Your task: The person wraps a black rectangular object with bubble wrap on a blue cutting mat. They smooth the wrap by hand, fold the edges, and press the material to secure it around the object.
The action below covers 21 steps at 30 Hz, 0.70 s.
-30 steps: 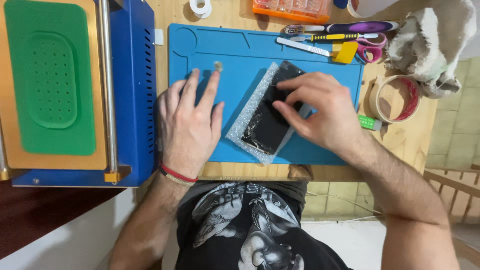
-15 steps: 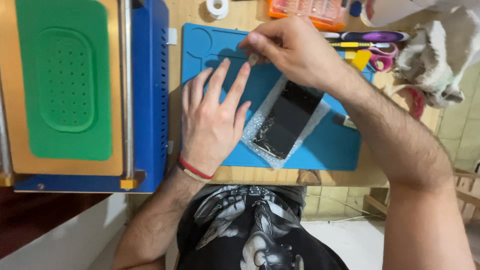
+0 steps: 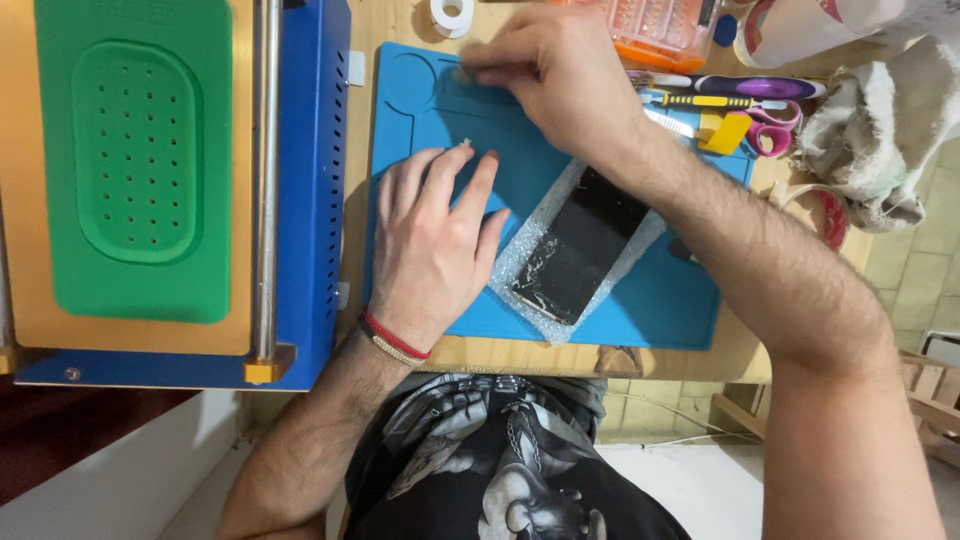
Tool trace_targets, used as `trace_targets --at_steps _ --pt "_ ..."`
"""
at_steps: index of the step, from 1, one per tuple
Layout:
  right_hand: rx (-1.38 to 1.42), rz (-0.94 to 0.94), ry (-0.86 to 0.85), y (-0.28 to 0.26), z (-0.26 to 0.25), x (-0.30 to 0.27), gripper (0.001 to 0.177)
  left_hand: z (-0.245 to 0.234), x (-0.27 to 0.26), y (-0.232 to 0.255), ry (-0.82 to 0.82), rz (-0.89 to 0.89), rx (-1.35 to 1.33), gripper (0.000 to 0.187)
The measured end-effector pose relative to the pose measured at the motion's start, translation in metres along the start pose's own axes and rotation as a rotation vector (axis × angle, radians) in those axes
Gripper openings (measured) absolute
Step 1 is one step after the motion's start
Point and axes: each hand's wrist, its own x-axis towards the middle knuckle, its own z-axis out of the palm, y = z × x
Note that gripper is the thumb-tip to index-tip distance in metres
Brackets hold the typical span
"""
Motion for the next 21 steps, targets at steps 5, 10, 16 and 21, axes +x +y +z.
trace_targets --at_steps 5,10,16,21 --pt "0.007 0.115 -0.033 -0.016 -0.008 -0.001 0.020 0.000 0.003 -0.001 -0.001 0.007 0.007 0.047" --pt "-0.041 0.145 -0.044 -0.011 -0.010 -0.005 0.026 -0.001 0.007 0.001 -0.019 0.000 0.001 0.050" --pt "-0.125 -0.047 -0.252 -0.021 -0.027 -0.009 0.058 0.003 0.009 0.000 -0.084 -0.023 0.071 0.051" --pt "0.051 0.221 -0.407 -0.047 -0.060 -0.011 0.047 0.005 0.017 0.001 -0.050 -0.043 0.001 0.048"
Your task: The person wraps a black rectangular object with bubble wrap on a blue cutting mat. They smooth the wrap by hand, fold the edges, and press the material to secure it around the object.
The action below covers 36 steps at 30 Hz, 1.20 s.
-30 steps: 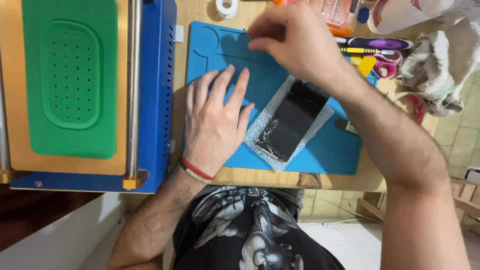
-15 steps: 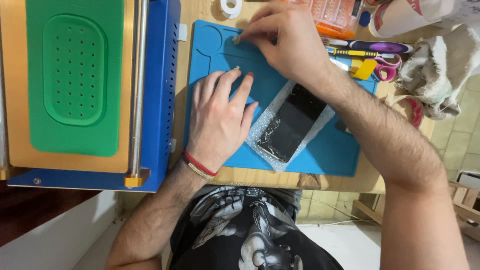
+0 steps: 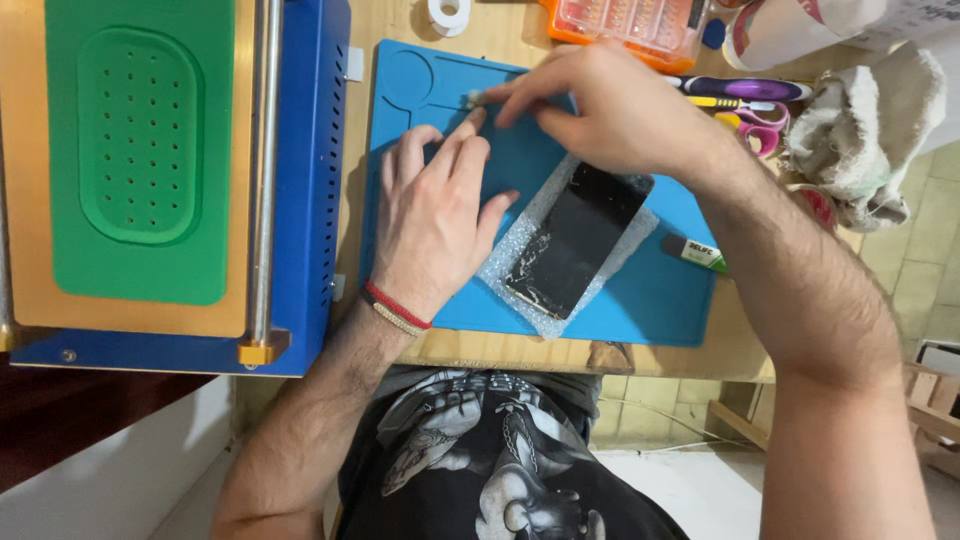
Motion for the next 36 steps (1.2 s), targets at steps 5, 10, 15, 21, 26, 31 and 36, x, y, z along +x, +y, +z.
trace_targets --at_steps 5,10,15,21,26,31,36 --pt "-0.012 -0.039 0.219 0.004 0.005 -0.005 0.023 0.001 -0.002 -0.001 -0.004 -0.007 -0.024 0.049" --pt "-0.134 -0.194 0.095 0.023 0.027 0.000 0.036 -0.008 -0.009 0.001 -0.035 0.002 -0.022 0.044" --pt "0.090 -0.174 0.322 0.023 0.029 0.006 0.003 -0.012 -0.020 -0.003 0.019 0.051 -0.095 0.037" --pt "0.233 0.117 0.348 0.013 0.037 0.011 0.049 -0.010 -0.018 0.003 0.052 0.052 -0.129 0.033" --pt "0.037 0.041 0.325 0.016 0.036 0.009 0.016 -0.009 -0.018 0.006 0.037 0.058 -0.132 0.032" --pt "-0.037 -0.070 0.309 0.008 0.028 0.005 0.030 -0.006 -0.016 0.007 0.036 0.057 -0.147 0.031" --pt "-0.022 -0.009 0.363 0.006 0.017 -0.004 0.012 -0.007 -0.017 0.008 0.001 0.081 -0.114 0.041"
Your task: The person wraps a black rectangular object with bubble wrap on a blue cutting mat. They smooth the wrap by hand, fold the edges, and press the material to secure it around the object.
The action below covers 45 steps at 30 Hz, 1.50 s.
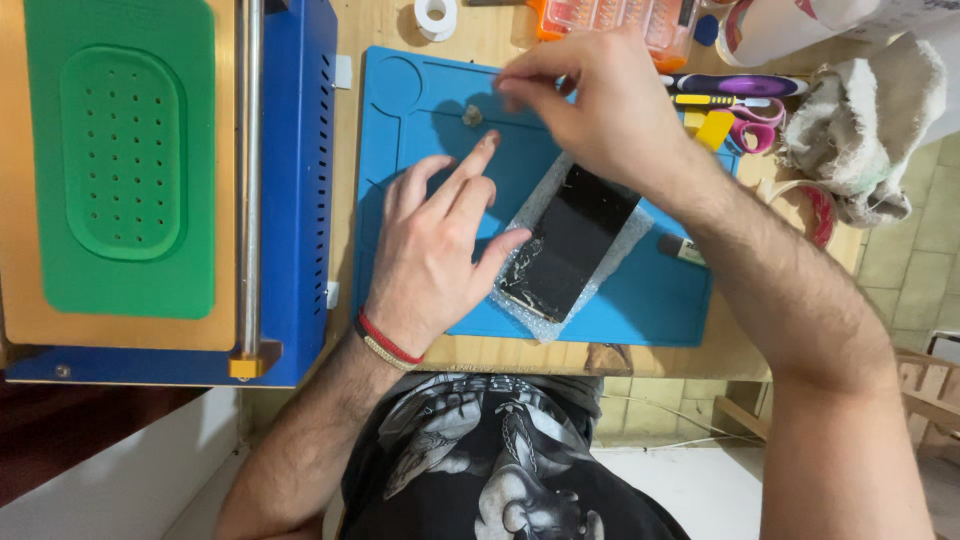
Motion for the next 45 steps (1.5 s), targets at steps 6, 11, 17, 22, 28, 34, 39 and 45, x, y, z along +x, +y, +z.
trace_targets --at_steps 6,11,17,22,28,34,39,45 --pt "0.266 -0.126 -0.266 -0.005 -0.003 -0.003 0.014 -0.006 0.000 0.004 0.016 0.044 -0.025 0.048" --pt "0.290 0.114 -0.024 0.027 0.004 -0.002 0.013 -0.006 -0.013 0.002 0.048 -0.014 -0.176 0.047" --pt "0.173 0.144 -0.092 0.000 0.013 0.002 0.015 -0.007 -0.003 0.003 0.147 -0.117 -0.256 0.035" --pt "0.031 0.123 0.034 0.006 0.022 0.003 0.031 -0.002 0.010 0.008 0.247 -0.195 -0.104 0.043" --pt "0.034 0.171 -0.046 -0.019 0.007 0.003 0.017 0.000 0.018 0.002 0.167 -0.132 0.125 0.055" --pt "0.164 0.174 -0.057 -0.022 -0.015 -0.004 0.006 0.006 0.016 -0.008 0.049 -0.199 0.268 0.066" --pt "0.408 0.227 -0.031 -0.014 -0.001 -0.002 0.042 0.010 0.018 -0.012 0.341 -0.140 -0.255 0.034" --pt "0.541 0.204 -0.028 -0.023 0.002 -0.009 0.007 -0.003 0.030 -0.007 0.408 -0.150 -0.308 0.006"
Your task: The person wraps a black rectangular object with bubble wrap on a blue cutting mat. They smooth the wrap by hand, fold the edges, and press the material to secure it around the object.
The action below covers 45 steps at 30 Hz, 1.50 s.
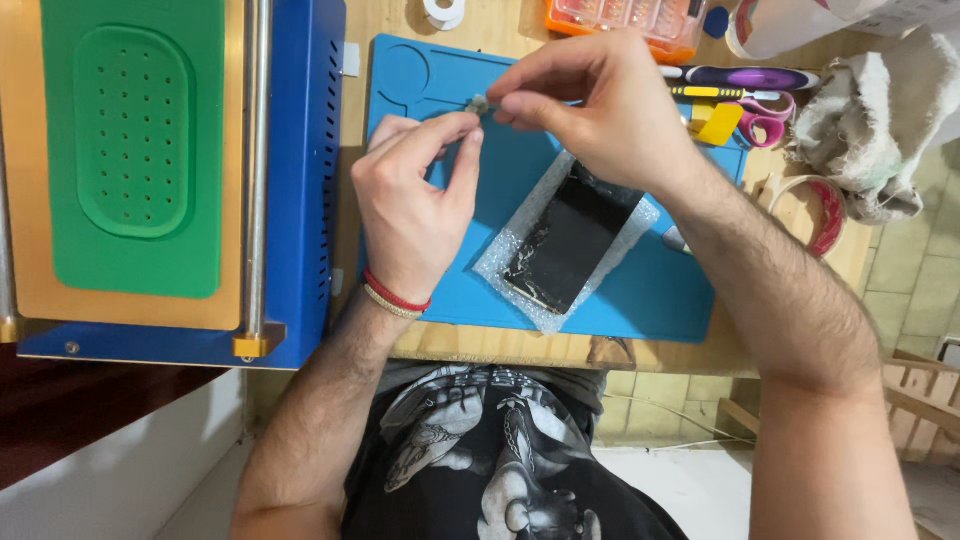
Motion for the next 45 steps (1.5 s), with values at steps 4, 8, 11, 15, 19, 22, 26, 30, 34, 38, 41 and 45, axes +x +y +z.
trace_targets --at_steps 4,8,11,15,19,22,26,30,34,38,41,45 --pt "-0.091 0.031 -0.010 0.019 -0.003 0.006 0.023 -0.001 0.002 0.009 0.007 0.017 0.009 0.008" --pt "-0.085 0.046 -0.034 0.013 0.001 0.007 0.013 0.001 -0.001 0.008 -0.033 -0.013 -0.077 0.036" --pt "0.123 0.190 -0.168 0.004 -0.002 -0.003 0.037 0.010 -0.003 0.000 -0.088 0.026 -0.076 0.041" --pt "0.029 0.435 -0.311 -0.021 -0.022 -0.016 0.040 0.012 -0.002 0.000 -0.197 -0.021 -0.149 0.028" --pt "-0.337 0.290 -0.167 -0.028 -0.038 -0.027 0.016 0.017 -0.004 -0.005 -0.204 0.043 -0.119 0.006" --pt "-0.343 0.181 -0.013 -0.027 -0.039 -0.032 0.018 0.016 -0.006 -0.007 -0.227 0.012 -0.127 0.012" --pt "-0.398 0.112 0.014 -0.005 -0.028 -0.032 0.028 0.024 -0.017 -0.011 -0.254 0.007 0.118 0.028" --pt "-0.425 0.055 -0.020 -0.010 -0.015 -0.036 0.038 0.022 -0.018 -0.007 -0.322 0.043 0.039 0.008" --pt "-0.561 -0.053 -0.163 -0.004 -0.021 -0.044 0.079 0.015 -0.018 0.002 -0.448 -0.030 -0.155 0.057" --pt "-0.465 -0.073 0.019 -0.016 -0.010 -0.057 0.020 0.021 -0.025 0.007 -0.223 -0.131 -0.105 0.032" --pt "-0.520 -0.080 0.085 0.001 -0.010 -0.067 0.007 0.026 -0.026 0.003 -0.151 -0.020 -0.011 0.026" --pt "-0.332 -0.013 -0.183 -0.003 -0.013 -0.068 0.075 0.023 -0.020 0.010 -0.312 -0.068 -0.103 0.043"
